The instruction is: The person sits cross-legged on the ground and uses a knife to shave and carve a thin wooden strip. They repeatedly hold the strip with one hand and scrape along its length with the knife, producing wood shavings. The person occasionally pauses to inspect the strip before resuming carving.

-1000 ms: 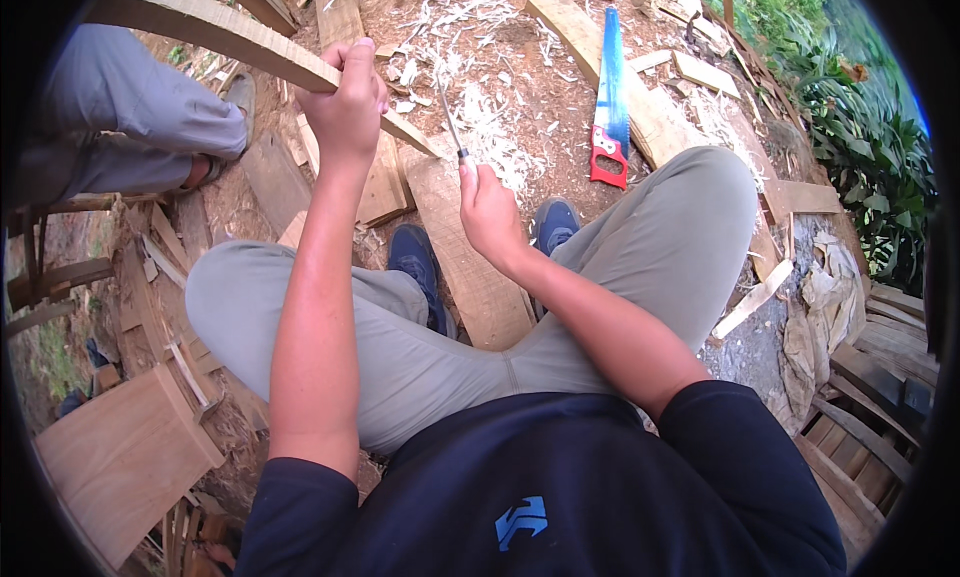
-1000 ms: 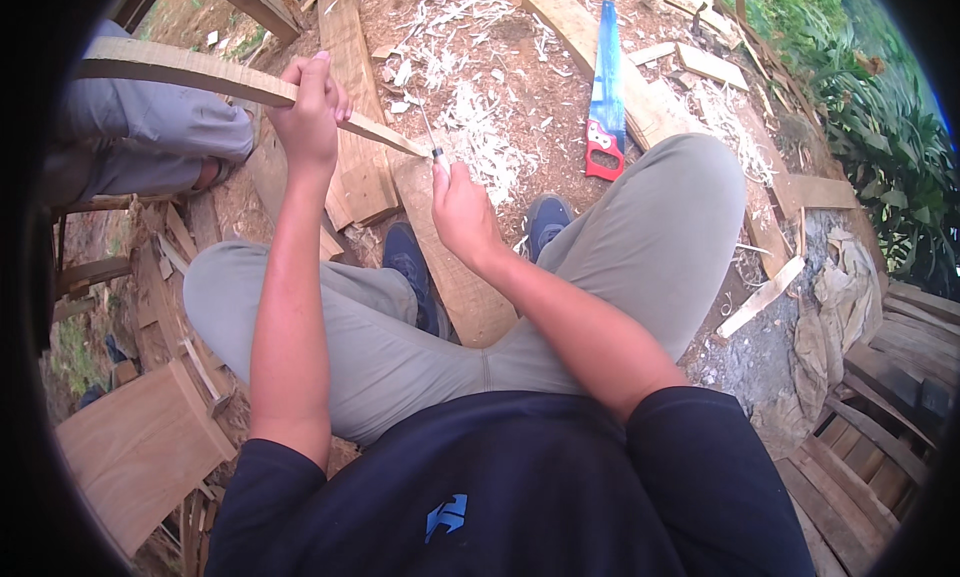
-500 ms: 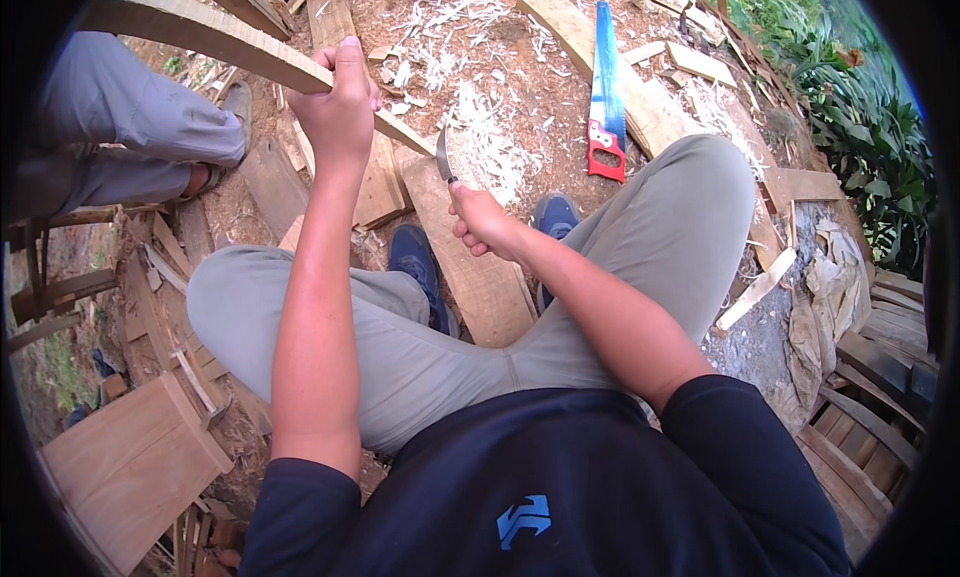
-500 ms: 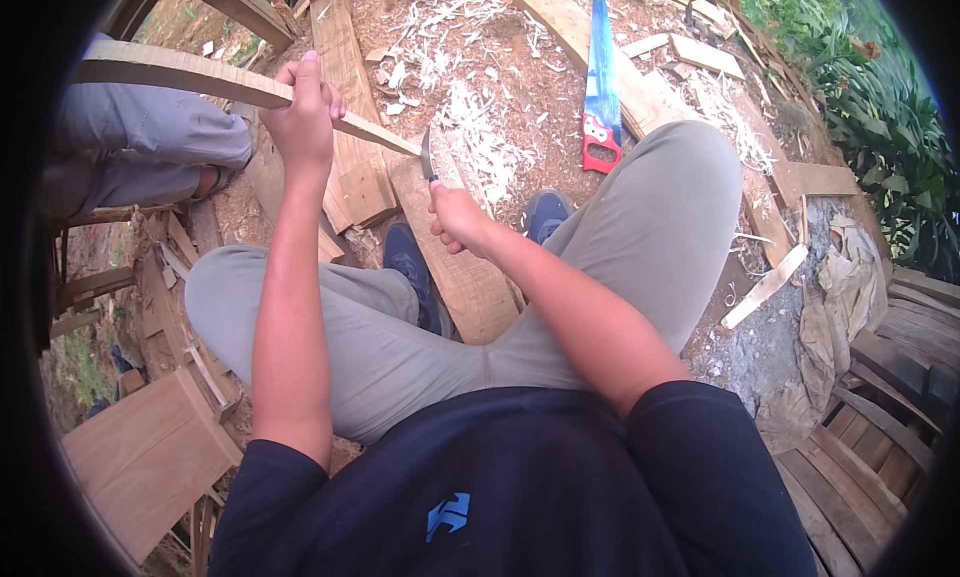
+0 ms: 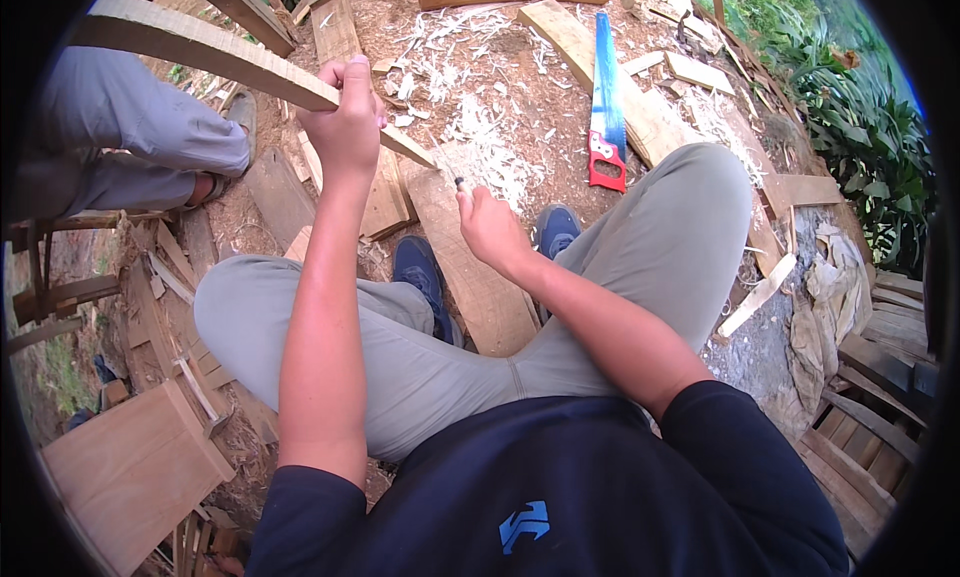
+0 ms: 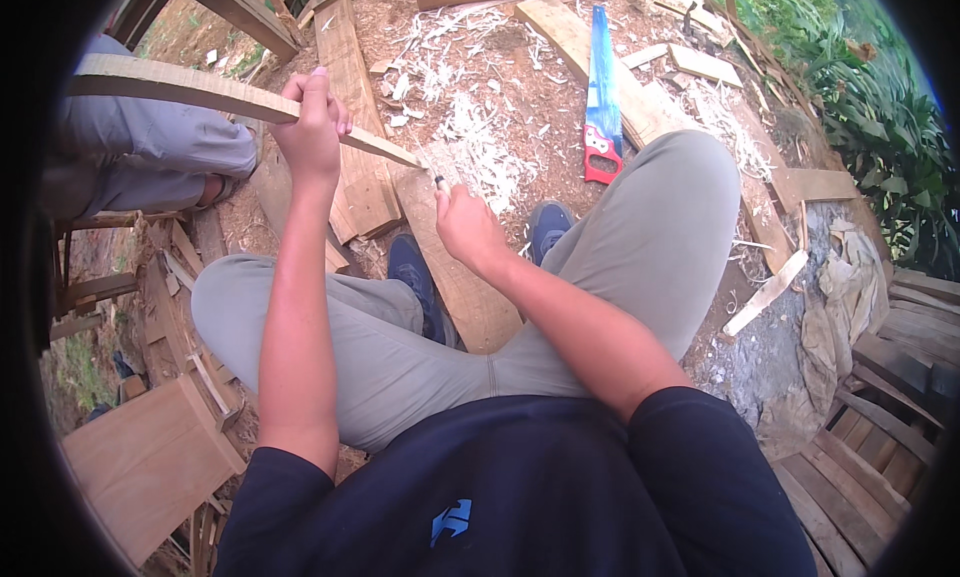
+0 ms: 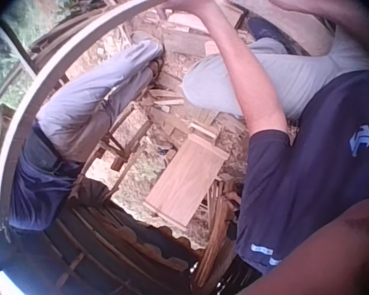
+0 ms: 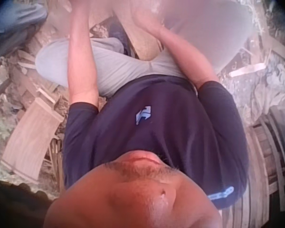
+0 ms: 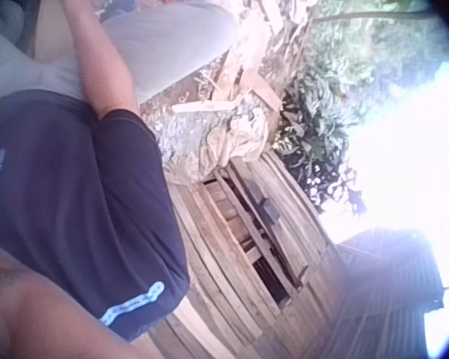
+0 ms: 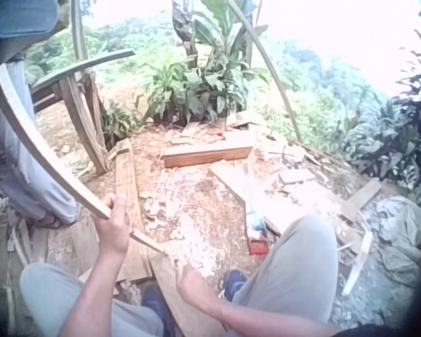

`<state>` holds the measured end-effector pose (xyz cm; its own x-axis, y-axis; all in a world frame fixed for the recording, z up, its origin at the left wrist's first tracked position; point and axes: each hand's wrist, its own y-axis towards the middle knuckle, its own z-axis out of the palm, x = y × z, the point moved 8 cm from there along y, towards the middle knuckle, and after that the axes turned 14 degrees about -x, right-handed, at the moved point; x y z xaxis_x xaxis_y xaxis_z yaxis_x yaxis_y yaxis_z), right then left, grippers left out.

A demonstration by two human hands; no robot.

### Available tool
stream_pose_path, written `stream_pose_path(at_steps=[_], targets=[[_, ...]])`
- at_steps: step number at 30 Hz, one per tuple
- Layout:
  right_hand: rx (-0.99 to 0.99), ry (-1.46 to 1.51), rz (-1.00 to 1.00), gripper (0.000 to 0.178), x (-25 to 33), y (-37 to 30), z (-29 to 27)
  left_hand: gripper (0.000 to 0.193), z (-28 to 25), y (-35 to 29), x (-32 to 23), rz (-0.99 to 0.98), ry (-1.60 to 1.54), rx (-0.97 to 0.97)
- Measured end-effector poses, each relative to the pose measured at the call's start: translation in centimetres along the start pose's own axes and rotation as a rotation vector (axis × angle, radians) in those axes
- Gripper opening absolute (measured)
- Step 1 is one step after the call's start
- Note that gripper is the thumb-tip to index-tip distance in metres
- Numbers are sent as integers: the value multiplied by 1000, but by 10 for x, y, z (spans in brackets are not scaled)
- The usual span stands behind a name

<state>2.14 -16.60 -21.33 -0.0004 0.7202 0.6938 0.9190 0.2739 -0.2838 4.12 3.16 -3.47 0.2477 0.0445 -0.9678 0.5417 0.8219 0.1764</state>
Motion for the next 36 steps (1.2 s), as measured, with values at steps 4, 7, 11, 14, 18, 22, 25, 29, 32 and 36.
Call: stream_pose_path(at_steps=[4, 7, 11, 14, 18, 22, 25, 29, 32, 36], targets=[[-122, 163, 21, 42, 23, -7, -27, 33, 1, 1, 0, 20, -25, 32], [-91, -13, -73, 39, -15, 1, 1, 34, 9, -3, -5, 12, -19, 30], [-52, -89, -71, 41, 10, -5, -9, 34, 2, 0, 0, -14, -45, 100], [-131, 107, 24, 43, 28, -7, -36, 34, 12, -10, -3, -30, 19, 164], [36, -75, -41, 43, 0, 0, -7, 34, 21, -13, -2, -56, -15, 311], [-45, -7, 10, 44, 21, -8, -25, 34, 19, -13, -2, -62, 4, 354], [-28, 13, 1, 43, 12, -8, -20, 33, 26, -18, -2, -76, -35, 400], [-47, -28, -24, 40, -20, -4, 7, 33, 23, -16, 0, -104, -105, 439], [-139, 130, 1, 39, 31, -14, -37, 32, 20, -15, -4, -98, -89, 422], [-7, 32, -43, 38, 20, -16, -24, 31, 24, -16, -5, -95, -99, 466]])
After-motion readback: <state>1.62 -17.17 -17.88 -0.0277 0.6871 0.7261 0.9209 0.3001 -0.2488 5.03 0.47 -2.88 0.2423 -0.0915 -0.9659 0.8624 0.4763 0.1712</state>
